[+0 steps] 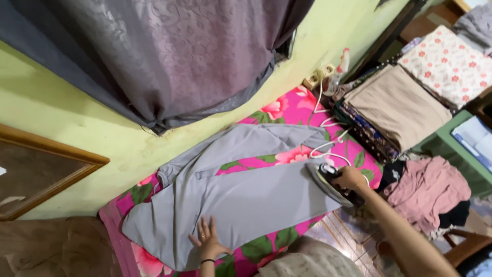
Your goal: Ironing a pair of grey pants on a bed surface.
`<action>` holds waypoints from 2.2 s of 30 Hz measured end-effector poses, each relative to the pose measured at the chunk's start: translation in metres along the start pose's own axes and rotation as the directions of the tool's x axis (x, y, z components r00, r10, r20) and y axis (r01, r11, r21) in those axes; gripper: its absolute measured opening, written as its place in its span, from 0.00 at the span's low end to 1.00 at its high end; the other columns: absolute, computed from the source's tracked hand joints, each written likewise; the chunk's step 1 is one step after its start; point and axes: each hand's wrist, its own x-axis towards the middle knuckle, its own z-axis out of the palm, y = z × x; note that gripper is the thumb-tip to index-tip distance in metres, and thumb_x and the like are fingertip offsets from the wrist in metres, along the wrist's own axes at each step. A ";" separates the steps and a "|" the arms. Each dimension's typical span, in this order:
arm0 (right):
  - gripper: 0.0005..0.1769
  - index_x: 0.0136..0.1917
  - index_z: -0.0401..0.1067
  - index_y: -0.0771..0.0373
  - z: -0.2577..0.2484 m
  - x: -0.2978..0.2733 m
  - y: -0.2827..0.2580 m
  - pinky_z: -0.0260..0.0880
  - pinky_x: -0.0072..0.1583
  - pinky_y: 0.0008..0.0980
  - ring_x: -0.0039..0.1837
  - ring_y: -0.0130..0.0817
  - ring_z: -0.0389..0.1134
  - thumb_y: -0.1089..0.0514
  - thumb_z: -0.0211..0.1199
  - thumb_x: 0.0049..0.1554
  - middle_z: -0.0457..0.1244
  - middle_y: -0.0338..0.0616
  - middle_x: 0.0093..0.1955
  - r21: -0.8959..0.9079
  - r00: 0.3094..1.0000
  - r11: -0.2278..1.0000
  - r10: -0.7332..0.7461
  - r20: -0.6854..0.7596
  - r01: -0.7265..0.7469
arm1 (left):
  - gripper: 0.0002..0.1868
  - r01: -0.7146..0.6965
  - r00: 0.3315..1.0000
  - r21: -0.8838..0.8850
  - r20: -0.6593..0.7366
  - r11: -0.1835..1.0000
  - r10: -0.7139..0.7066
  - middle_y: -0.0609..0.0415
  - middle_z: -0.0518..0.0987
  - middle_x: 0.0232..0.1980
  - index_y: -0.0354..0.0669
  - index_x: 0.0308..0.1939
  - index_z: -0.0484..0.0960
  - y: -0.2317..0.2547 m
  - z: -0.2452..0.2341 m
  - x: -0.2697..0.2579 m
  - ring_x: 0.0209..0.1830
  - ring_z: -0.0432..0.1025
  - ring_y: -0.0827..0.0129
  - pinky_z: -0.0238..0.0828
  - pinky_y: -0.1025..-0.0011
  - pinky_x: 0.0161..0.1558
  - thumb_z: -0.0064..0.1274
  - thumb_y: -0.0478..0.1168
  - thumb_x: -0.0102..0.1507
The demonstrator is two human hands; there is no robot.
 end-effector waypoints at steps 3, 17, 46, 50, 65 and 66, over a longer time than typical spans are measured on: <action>0.27 0.51 0.83 0.46 -0.039 0.010 -0.020 0.77 0.54 0.47 0.50 0.48 0.76 0.39 0.72 0.38 0.73 0.48 0.47 -0.538 0.952 0.825 -0.280 -0.123 0.173 | 0.91 -0.167 0.984 -0.077 -0.076 0.983 0.161 0.53 0.22 0.85 0.66 0.81 0.29 0.034 0.012 0.011 0.85 0.19 0.58 0.18 0.30 0.74 0.81 0.65 0.27; 0.18 0.57 0.74 0.60 -0.126 0.142 -0.169 0.60 0.36 0.39 0.33 0.37 0.61 0.58 0.73 0.54 0.64 0.42 0.34 0.518 0.826 0.688 -0.217 -0.521 0.508 | 0.89 -0.073 0.995 -0.235 -0.083 0.969 0.054 0.59 0.21 0.85 0.70 0.81 0.32 0.101 0.023 0.038 0.85 0.17 0.56 0.20 0.26 0.71 0.80 0.69 0.28; 0.43 0.58 0.67 0.69 0.144 0.208 -0.049 0.69 0.59 0.49 0.58 0.54 0.69 0.38 0.74 0.39 0.66 0.58 0.56 -0.819 0.462 0.278 -0.887 -0.018 0.502 | 0.39 -0.127 0.946 -0.626 -0.310 0.769 -0.096 0.59 0.73 0.73 0.60 0.70 0.71 0.044 0.042 0.057 0.63 0.78 0.64 0.54 0.46 0.75 0.64 0.57 0.55; 0.37 0.65 0.69 0.61 0.165 0.054 -0.155 0.64 0.60 0.57 0.61 0.56 0.67 0.48 0.68 0.43 0.67 0.54 0.60 -0.551 0.297 0.375 -0.927 -0.228 0.746 | 0.29 -0.432 0.603 -0.531 -0.771 0.729 -0.205 0.42 0.78 0.62 0.41 0.63 0.76 -0.009 -0.006 0.007 0.62 0.73 0.47 0.68 0.56 0.63 0.62 0.43 0.59; 0.22 0.64 0.76 0.52 0.016 0.105 0.008 0.76 0.61 0.47 0.64 0.45 0.73 0.52 0.57 0.58 0.70 0.47 0.63 -0.797 0.986 0.604 -0.123 -0.115 -0.018 | 0.60 -0.368 0.594 -0.856 -0.517 0.364 -0.616 0.33 0.61 0.74 0.30 0.73 0.51 -0.152 0.062 0.071 0.74 0.58 0.44 0.57 0.56 0.70 0.72 0.55 0.51; 0.24 0.65 0.75 0.52 0.033 0.093 -0.011 0.76 0.60 0.46 0.61 0.46 0.75 0.52 0.61 0.55 0.72 0.50 0.60 -0.785 0.972 0.613 -0.224 -0.063 0.091 | 0.60 -0.298 0.531 -0.855 -0.518 0.425 -0.670 0.31 0.59 0.75 0.29 0.74 0.51 -0.149 0.065 0.077 0.75 0.56 0.43 0.55 0.55 0.70 0.75 0.52 0.51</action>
